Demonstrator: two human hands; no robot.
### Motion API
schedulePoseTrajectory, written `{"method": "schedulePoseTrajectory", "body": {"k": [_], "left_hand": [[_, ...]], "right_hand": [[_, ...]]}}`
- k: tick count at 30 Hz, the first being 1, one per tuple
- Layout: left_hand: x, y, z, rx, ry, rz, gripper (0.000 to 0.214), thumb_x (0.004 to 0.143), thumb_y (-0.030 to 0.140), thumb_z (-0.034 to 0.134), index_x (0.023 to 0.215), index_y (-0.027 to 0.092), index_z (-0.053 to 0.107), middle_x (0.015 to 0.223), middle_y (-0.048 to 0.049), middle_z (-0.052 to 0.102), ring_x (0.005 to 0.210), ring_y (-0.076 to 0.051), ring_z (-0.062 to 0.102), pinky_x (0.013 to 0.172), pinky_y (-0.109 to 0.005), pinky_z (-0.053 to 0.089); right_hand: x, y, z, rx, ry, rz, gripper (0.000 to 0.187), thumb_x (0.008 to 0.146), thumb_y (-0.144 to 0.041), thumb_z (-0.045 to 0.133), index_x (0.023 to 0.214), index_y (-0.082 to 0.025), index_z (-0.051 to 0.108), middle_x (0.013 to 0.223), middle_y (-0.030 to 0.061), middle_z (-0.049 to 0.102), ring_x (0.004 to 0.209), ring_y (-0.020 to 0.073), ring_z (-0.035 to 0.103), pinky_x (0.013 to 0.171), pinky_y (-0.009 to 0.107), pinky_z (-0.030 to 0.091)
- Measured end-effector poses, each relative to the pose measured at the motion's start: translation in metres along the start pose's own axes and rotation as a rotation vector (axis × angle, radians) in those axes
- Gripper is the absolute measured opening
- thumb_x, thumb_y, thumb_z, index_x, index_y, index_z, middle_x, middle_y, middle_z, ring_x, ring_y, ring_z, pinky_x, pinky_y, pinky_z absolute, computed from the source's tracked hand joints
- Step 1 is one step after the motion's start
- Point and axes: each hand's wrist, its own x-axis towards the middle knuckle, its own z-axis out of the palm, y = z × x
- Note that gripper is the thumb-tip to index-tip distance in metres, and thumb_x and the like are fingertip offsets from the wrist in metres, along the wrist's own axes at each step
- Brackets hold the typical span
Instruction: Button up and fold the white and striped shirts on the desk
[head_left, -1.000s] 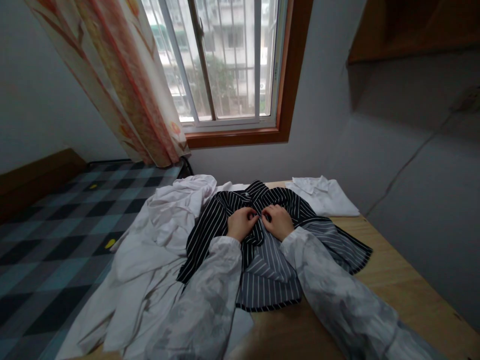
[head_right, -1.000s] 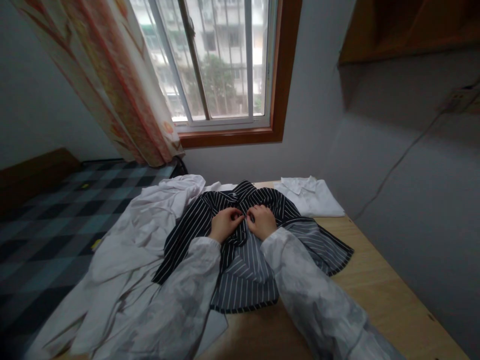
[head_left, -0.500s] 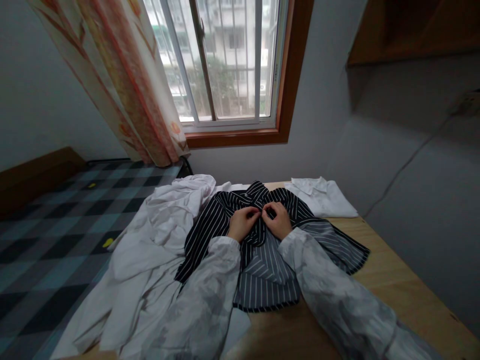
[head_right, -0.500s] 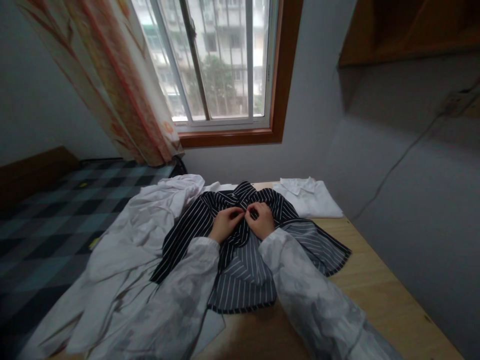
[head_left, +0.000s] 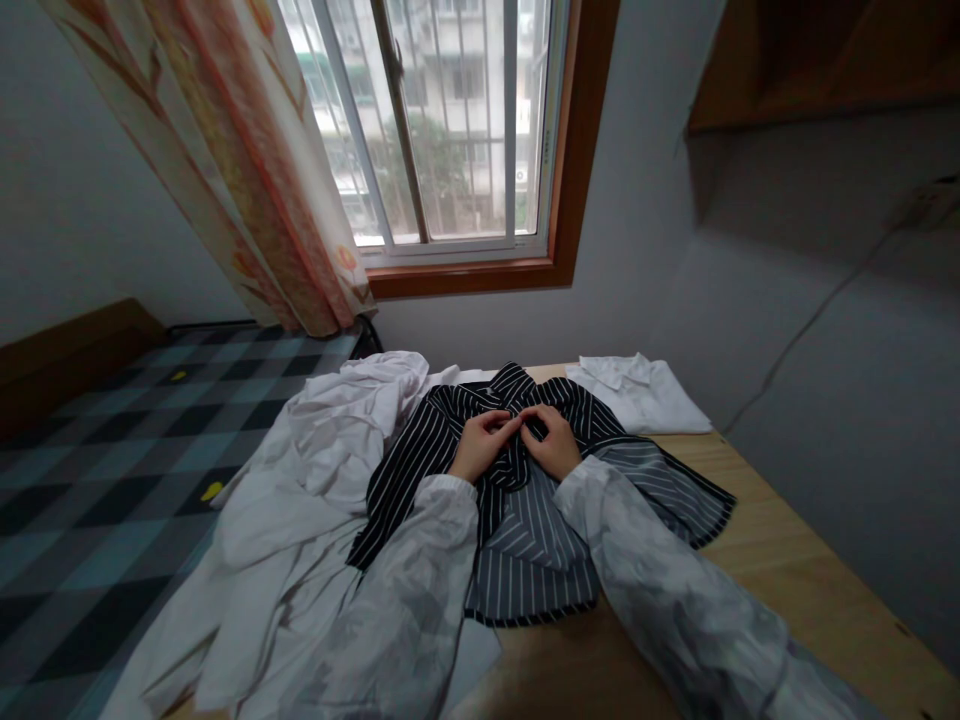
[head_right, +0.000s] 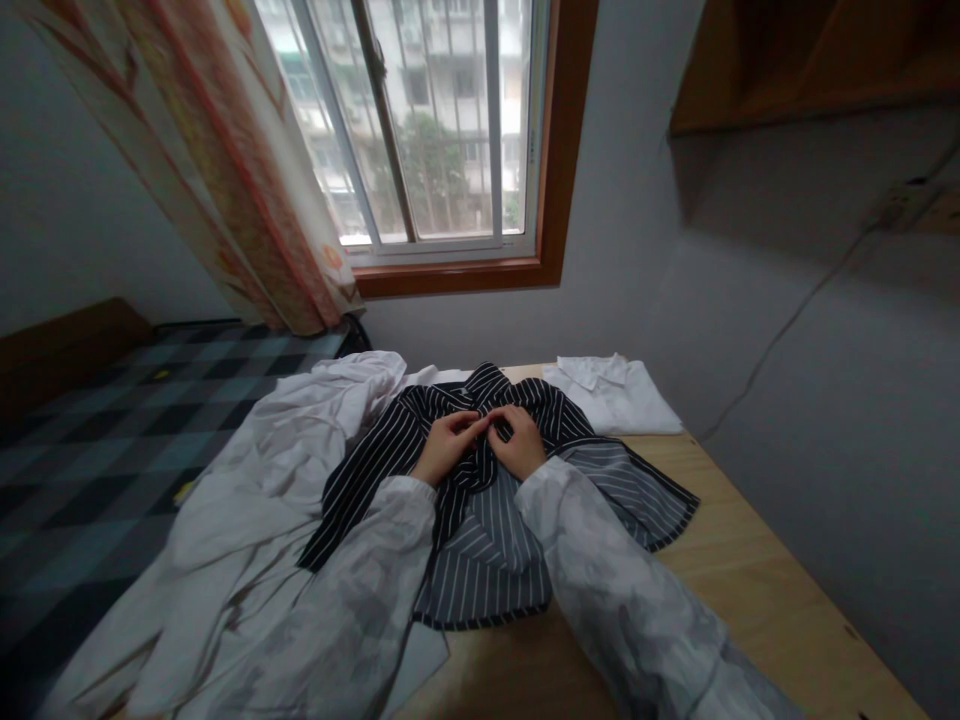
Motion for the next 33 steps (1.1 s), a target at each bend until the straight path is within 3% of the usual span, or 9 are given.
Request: {"method": "schedulePoseTrajectory", "body": {"k": [8, 12, 19, 23, 33], "left_hand": [[0.004, -0.008, 0.000, 0.002, 0.027, 0.017, 0.035, 0.086, 0.039, 0.084, 0.109, 0.013, 0.082, 0.098, -0.0097, 0.083, 0.068, -0.016, 0.072, 0.064, -0.028, 0.060], [0.003, -0.007, -0.001, 0.014, 0.027, 0.035, 0.033, 0.087, 0.036, 0.082, 0.110, 0.013, 0.083, 0.100, -0.0105, 0.084, 0.072, -0.017, 0.074, 0.067, -0.029, 0.061], [0.002, -0.002, 0.000, 0.003, 0.051, 0.041, 0.039, 0.087, 0.047, 0.081, 0.108, 0.014, 0.083, 0.089, -0.0072, 0.082, 0.066, -0.017, 0.070, 0.063, -0.028, 0.058], [0.001, -0.001, 0.001, 0.004, 0.058, 0.043, 0.044, 0.082, 0.051, 0.085, 0.106, 0.014, 0.082, 0.090, -0.0073, 0.082, 0.066, -0.017, 0.070, 0.062, -0.028, 0.057], [0.000, -0.001, 0.002, 0.037, -0.005, 0.047, 0.044, 0.089, 0.055, 0.076, 0.107, 0.015, 0.078, 0.095, -0.0077, 0.081, 0.066, -0.017, 0.073, 0.061, -0.027, 0.057]], "right_hand": [[0.001, 0.006, -0.001, 0.146, -0.002, 0.145, 0.024, 0.103, -0.040, 0.055, 0.100, -0.024, 0.072, 0.101, 0.0067, 0.079, 0.096, 0.0246, 0.073, 0.093, 0.038, 0.056], [0.002, 0.012, 0.002, 0.179, 0.007, 0.195, 0.022, 0.096, -0.043, 0.065, 0.098, -0.023, 0.074, 0.098, 0.0059, 0.080, 0.088, 0.0238, 0.073, 0.087, 0.038, 0.058], [0.000, 0.012, 0.005, 0.158, -0.036, 0.144, 0.019, 0.088, -0.038, 0.074, 0.100, -0.023, 0.070, 0.091, 0.0030, 0.073, 0.077, 0.0203, 0.066, 0.079, 0.035, 0.056], [-0.001, 0.013, 0.006, 0.124, -0.041, 0.121, 0.016, 0.093, -0.038, 0.071, 0.099, -0.023, 0.070, 0.090, 0.0030, 0.072, 0.078, 0.0206, 0.066, 0.080, 0.035, 0.055], [0.000, 0.007, 0.002, 0.079, 0.029, 0.097, 0.019, 0.099, -0.041, 0.065, 0.094, -0.024, 0.071, 0.097, 0.0064, 0.074, 0.084, 0.0224, 0.068, 0.082, 0.036, 0.056]]}}
